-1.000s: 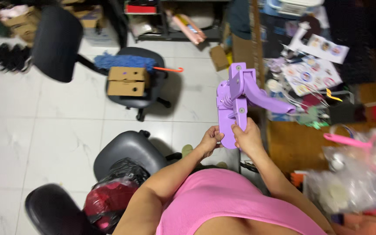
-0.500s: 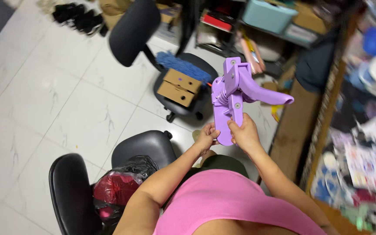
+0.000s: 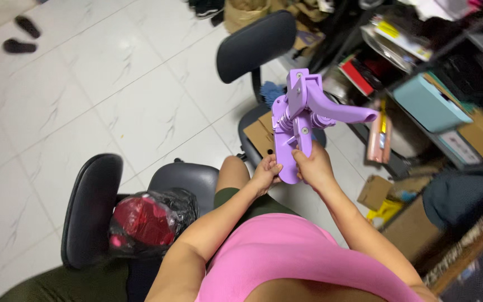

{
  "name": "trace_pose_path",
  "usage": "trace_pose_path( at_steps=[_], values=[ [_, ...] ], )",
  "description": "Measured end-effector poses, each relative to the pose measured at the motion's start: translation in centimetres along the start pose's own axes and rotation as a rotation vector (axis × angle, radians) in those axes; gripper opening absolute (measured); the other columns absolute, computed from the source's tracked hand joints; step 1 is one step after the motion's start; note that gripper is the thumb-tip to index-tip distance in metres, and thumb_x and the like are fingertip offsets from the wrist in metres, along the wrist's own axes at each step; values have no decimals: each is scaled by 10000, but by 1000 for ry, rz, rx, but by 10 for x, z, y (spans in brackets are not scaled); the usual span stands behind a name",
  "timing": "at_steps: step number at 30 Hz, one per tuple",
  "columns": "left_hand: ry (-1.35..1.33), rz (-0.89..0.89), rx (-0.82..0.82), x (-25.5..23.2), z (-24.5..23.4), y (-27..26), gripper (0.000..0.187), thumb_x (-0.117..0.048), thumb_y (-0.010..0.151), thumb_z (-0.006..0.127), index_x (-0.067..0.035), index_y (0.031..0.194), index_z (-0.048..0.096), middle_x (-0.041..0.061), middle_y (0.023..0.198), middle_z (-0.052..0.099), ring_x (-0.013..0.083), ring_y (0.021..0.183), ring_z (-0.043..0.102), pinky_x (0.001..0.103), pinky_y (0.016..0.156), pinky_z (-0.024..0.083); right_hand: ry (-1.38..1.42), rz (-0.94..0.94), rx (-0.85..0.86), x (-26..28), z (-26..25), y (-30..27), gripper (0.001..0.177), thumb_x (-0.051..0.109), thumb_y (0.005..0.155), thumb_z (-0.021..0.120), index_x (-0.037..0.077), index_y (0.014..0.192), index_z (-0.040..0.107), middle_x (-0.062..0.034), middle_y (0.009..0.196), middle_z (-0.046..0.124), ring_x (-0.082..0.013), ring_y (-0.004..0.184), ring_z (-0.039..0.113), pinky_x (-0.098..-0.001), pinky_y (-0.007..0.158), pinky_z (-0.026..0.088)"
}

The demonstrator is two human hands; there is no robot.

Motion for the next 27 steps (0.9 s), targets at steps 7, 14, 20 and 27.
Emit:
trace_pose_path(
  at_steps=[7, 14, 20, 27],
  values=[
    [-47, 72, -90, -60, -45, 21, 329, -89, 1032, 541, -50, 1355, 495, 46, 1177, 674, 129, 987, 688, 318, 825, 611, -89, -66, 96, 50, 51, 55, 181, 142, 884, 661, 13, 969, 565, -75, 631, 585, -158, 445, 565, -332, 387, 459],
    [-56, 90, -183, -133, -125, 64, 349, -85, 1024, 534, -58, 1368, 481, 46, 1182, 674, 134, 1009, 674, 344, 854, 598, -112, -134, 146, 102, 131, 133, 206, 165, 878, 663, -4, 949, 568, -81, 633, 594, -172, 436, 579, -341, 390, 460],
    [-7, 107, -180, -212, -239, 130, 381, -82, 1012, 570, -73, 1383, 483, 48, 1169, 685, 144, 999, 671, 334, 812, 586, -126, -142, 104, 126, 226, 230, 206, 171, 874, 671, 2, 946, 578, -102, 613, 599, -187, 425, 582, -354, 390, 451],
    [24, 47, -67, -336, -359, 194, 393, -80, 1004, 572, -101, 1387, 487, 4, 1204, 675, 127, 1056, 653, 336, 825, 590, -68, -46, -1, 203, 341, 319, 230, 189, 874, 669, 4, 977, 580, -104, 585, 590, -201, 383, 558, -344, 368, 437]
  ],
)
Point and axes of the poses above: each hand's wrist, its own y-axis towards the middle knuckle, its own z-axis out of the palm, x = y × z, the point moved 10 cm from there along y, towards the middle knuckle
